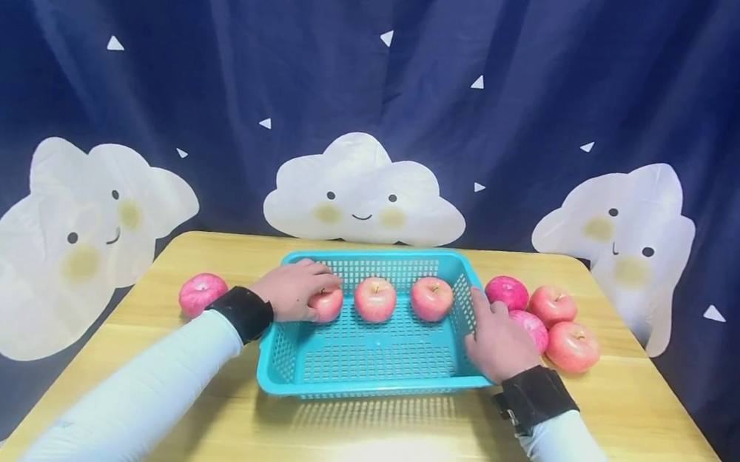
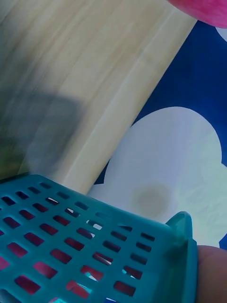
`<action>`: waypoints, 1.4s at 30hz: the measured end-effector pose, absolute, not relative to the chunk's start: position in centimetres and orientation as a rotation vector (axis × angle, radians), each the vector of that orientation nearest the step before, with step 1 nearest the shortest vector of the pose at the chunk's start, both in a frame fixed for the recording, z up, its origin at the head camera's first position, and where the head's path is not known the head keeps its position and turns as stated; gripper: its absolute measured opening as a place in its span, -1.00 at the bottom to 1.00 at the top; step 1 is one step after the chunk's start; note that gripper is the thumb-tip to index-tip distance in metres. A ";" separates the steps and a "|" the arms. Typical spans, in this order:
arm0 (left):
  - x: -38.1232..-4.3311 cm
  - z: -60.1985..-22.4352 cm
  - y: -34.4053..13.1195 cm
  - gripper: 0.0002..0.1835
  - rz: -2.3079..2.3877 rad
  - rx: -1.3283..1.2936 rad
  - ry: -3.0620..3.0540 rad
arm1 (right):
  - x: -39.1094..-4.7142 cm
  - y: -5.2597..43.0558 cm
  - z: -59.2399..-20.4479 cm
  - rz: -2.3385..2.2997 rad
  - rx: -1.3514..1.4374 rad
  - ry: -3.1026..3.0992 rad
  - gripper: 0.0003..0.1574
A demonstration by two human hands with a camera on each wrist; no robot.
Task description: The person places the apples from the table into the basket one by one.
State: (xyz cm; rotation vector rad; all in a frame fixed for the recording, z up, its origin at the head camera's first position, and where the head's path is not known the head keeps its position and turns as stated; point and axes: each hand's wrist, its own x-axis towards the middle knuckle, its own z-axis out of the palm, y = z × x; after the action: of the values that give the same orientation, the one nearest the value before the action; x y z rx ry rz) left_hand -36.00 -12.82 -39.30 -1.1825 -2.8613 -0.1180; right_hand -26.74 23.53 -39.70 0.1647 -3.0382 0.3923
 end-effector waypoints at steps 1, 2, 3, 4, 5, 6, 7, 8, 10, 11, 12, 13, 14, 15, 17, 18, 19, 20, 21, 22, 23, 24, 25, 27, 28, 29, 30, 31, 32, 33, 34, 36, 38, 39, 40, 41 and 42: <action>-36.1 -39.2 -12.7 -0.34 -0.117 -1.172 -2.866 | -26.7 23.6 -39.6 0.389 0.165 -3.035 -0.03; -36.2 -39.1 -12.6 -0.33 -0.117 -1.166 -2.868 | -26.7 23.8 -39.6 0.387 0.165 -3.031 -0.03; -36.3 -39.1 -12.4 -0.32 -0.116 -1.164 -2.869 | -26.7 23.9 -39.5 0.383 0.163 -3.028 -0.04; -36.4 -39.0 -12.3 -0.32 -0.115 -1.162 -2.869 | -26.7 24.0 -39.4 0.384 0.158 -3.026 -0.04; -36.5 -39.0 -12.1 -0.32 -0.117 -1.156 -2.874 | -26.7 24.2 -39.4 0.384 0.156 -3.023 -0.04; -36.6 -39.0 -12.0 -0.32 -0.121 -1.154 -2.874 | -26.6 24.3 -39.3 0.385 0.154 -3.021 -0.04; -36.7 -39.0 -11.8 -0.32 -0.126 -1.155 -2.871 | -26.6 24.5 -39.3 0.382 0.153 -3.016 -0.04; -36.7 -39.0 -11.7 -0.32 -0.131 -1.156 -2.869 | -26.6 24.6 -39.3 0.383 0.154 -3.014 -0.03; -36.8 -39.1 -11.5 -0.32 -0.132 -1.155 -2.866 | -26.6 24.7 -39.4 0.388 0.157 -3.012 -0.03; -36.8 -39.2 -11.5 -0.31 -0.136 -1.153 -2.866 | -26.5 24.8 -39.4 0.388 0.161 -3.013 -0.02; -36.8 -39.3 -11.5 -0.31 -0.135 -1.153 -2.862 | -26.5 24.8 -39.5 0.390 0.164 -3.014 -0.02; -36.9 -39.5 -11.4 -0.31 -0.135 -1.148 -2.863 | -26.5 24.8 -39.6 0.392 0.168 -3.015 -0.02; -36.9 -39.6 -11.4 -0.31 -0.133 -1.140 -2.866 | -26.5 24.8 -39.7 0.396 0.169 -3.019 -0.01; -36.9 -39.8 -11.4 -0.31 -0.131 -1.130 -2.870 | -26.5 24.8 -39.8 0.395 0.169 -3.020 -0.01; -36.9 -40.1 -11.5 -0.31 -0.147 -1.099 -2.875 | -26.5 24.7 -39.9 0.395 0.174 -3.019 -0.02; -36.8 -40.3 -11.6 -0.31 -0.162 -1.081 -2.877 | -26.5 24.7 -39.9 0.394 0.178 -3.017 -0.02; -36.8 -40.4 -11.7 -0.32 -0.183 -1.059 -2.882 | -26.5 24.7 -40.0 0.391 0.181 -3.014 -0.03; -36.8 -40.5 -11.7 -0.33 -0.203 -1.036 -2.885 | -26.5 24.6 -40.0 0.389 0.186 -3.009 -0.03; -36.7 -40.6 -11.8 -0.34 -0.224 -1.018 -2.885 | -26.5 24.6 -40.1 0.390 0.194 -3.004 -0.04; -36.7 -40.6 -11.9 -0.35 -0.243 -1.002 -2.882 | -26.5 24.6 -40.1 0.395 0.200 -3.003 -0.04; -36.7 -40.6 -11.9 -0.36 -0.260 -0.991 -2.877 | -26.5 24.6 -40.1 0.397 0.204 -3.002 -0.04; -36.6 -40.6 -12.0 -0.37 -0.276 -0.983 -2.876 | -26.5 24.6 -40.2 0.397 0.203 -3.002 -0.04; -36.6 -40.6 -12.0 -0.38 -0.289 -0.981 -2.871 | -26.5 24.6 -40.2 0.398 0.202 -3.005 -0.04; -36.5 -40.4 -11.9 -0.41 -0.313 -0.978 -2.865 | -26.5 24.6 -40.3 0.404 0.199 -3.012 -0.03; -36.5 -40.4 -11.9 -0.43 -0.325 -0.975 -2.862 | -26.5 24.7 -40.3 0.404 0.196 -3.013 -0.03; -36.5 -40.2 -11.9 -0.44 -0.341 -0.971 -2.859 | -26.5 24.7 -40.3 0.403 0.194 -3.014 -0.03; -36.5 -40.1 -11.9 -0.45 -0.351 -0.963 -2.859 | -26.5 24.7 -40.3 0.404 0.195 -3.013 -0.03; -36.4 -40.0 -11.9 -0.46 -0.361 -0.957 -2.855 | -26.5 24.7 -40.3 0.402 0.198 -3.009 -0.03; -36.4 -40.0 -11.9 -0.47 -0.371 -0.952 -2.850 | -26.5 24.6 -40.2 0.403 0.198 -3.004 -0.03; -36.4 -39.9 -12.0 -0.47 -0.381 -0.948 -2.846 | -26.5 24.6 -40.2 0.403 0.199 -3.000 -0.03; -36.3 -39.9 -12.1 -0.47 -0.388 -0.945 -2.842 | -26.5 24.5 -40.1 0.402 0.201 -2.998 -0.03; -36.2 -39.9 -12.3 -0.47 -0.402 -0.946 -2.831 | -26.4 24.4 -40.1 0.393 0.203 -2.993 -0.04; -36.0 -40.0 -12.6 -0.46 -0.422 -0.947 -2.818 | -26.4 24.1 -40.1 0.389 0.206 -2.993 -0.04; -35.9 -40.0 -12.8 -0.46 -0.429 -0.943 -2.815 | -26.4 24.0 -40.1 0.385 0.212 -2.993 -0.04; -35.8 -40.0 -13.1 -0.46 -0.432 -0.938 -2.809 | -26.5 23.8 -40.1 0.387 0.219 -2.993 -0.04; -35.7 -40.0 -13.4 -0.46 -0.433 -0.927 -2.806 | -26.5 23.6 -40.1 0.387 0.224 -2.992 -0.04; -35.6 -40.0 -13.6 -0.47 -0.435 -0.916 -2.801 | -26.6 23.4 -40.0 0.388 0.231 -2.992 -0.04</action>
State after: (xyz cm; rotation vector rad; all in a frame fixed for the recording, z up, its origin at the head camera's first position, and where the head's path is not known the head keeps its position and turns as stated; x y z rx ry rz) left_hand -35.56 -13.65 -39.99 -0.9158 -2.8013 -0.4354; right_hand -26.62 23.45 -40.02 0.2306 -2.9923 0.3880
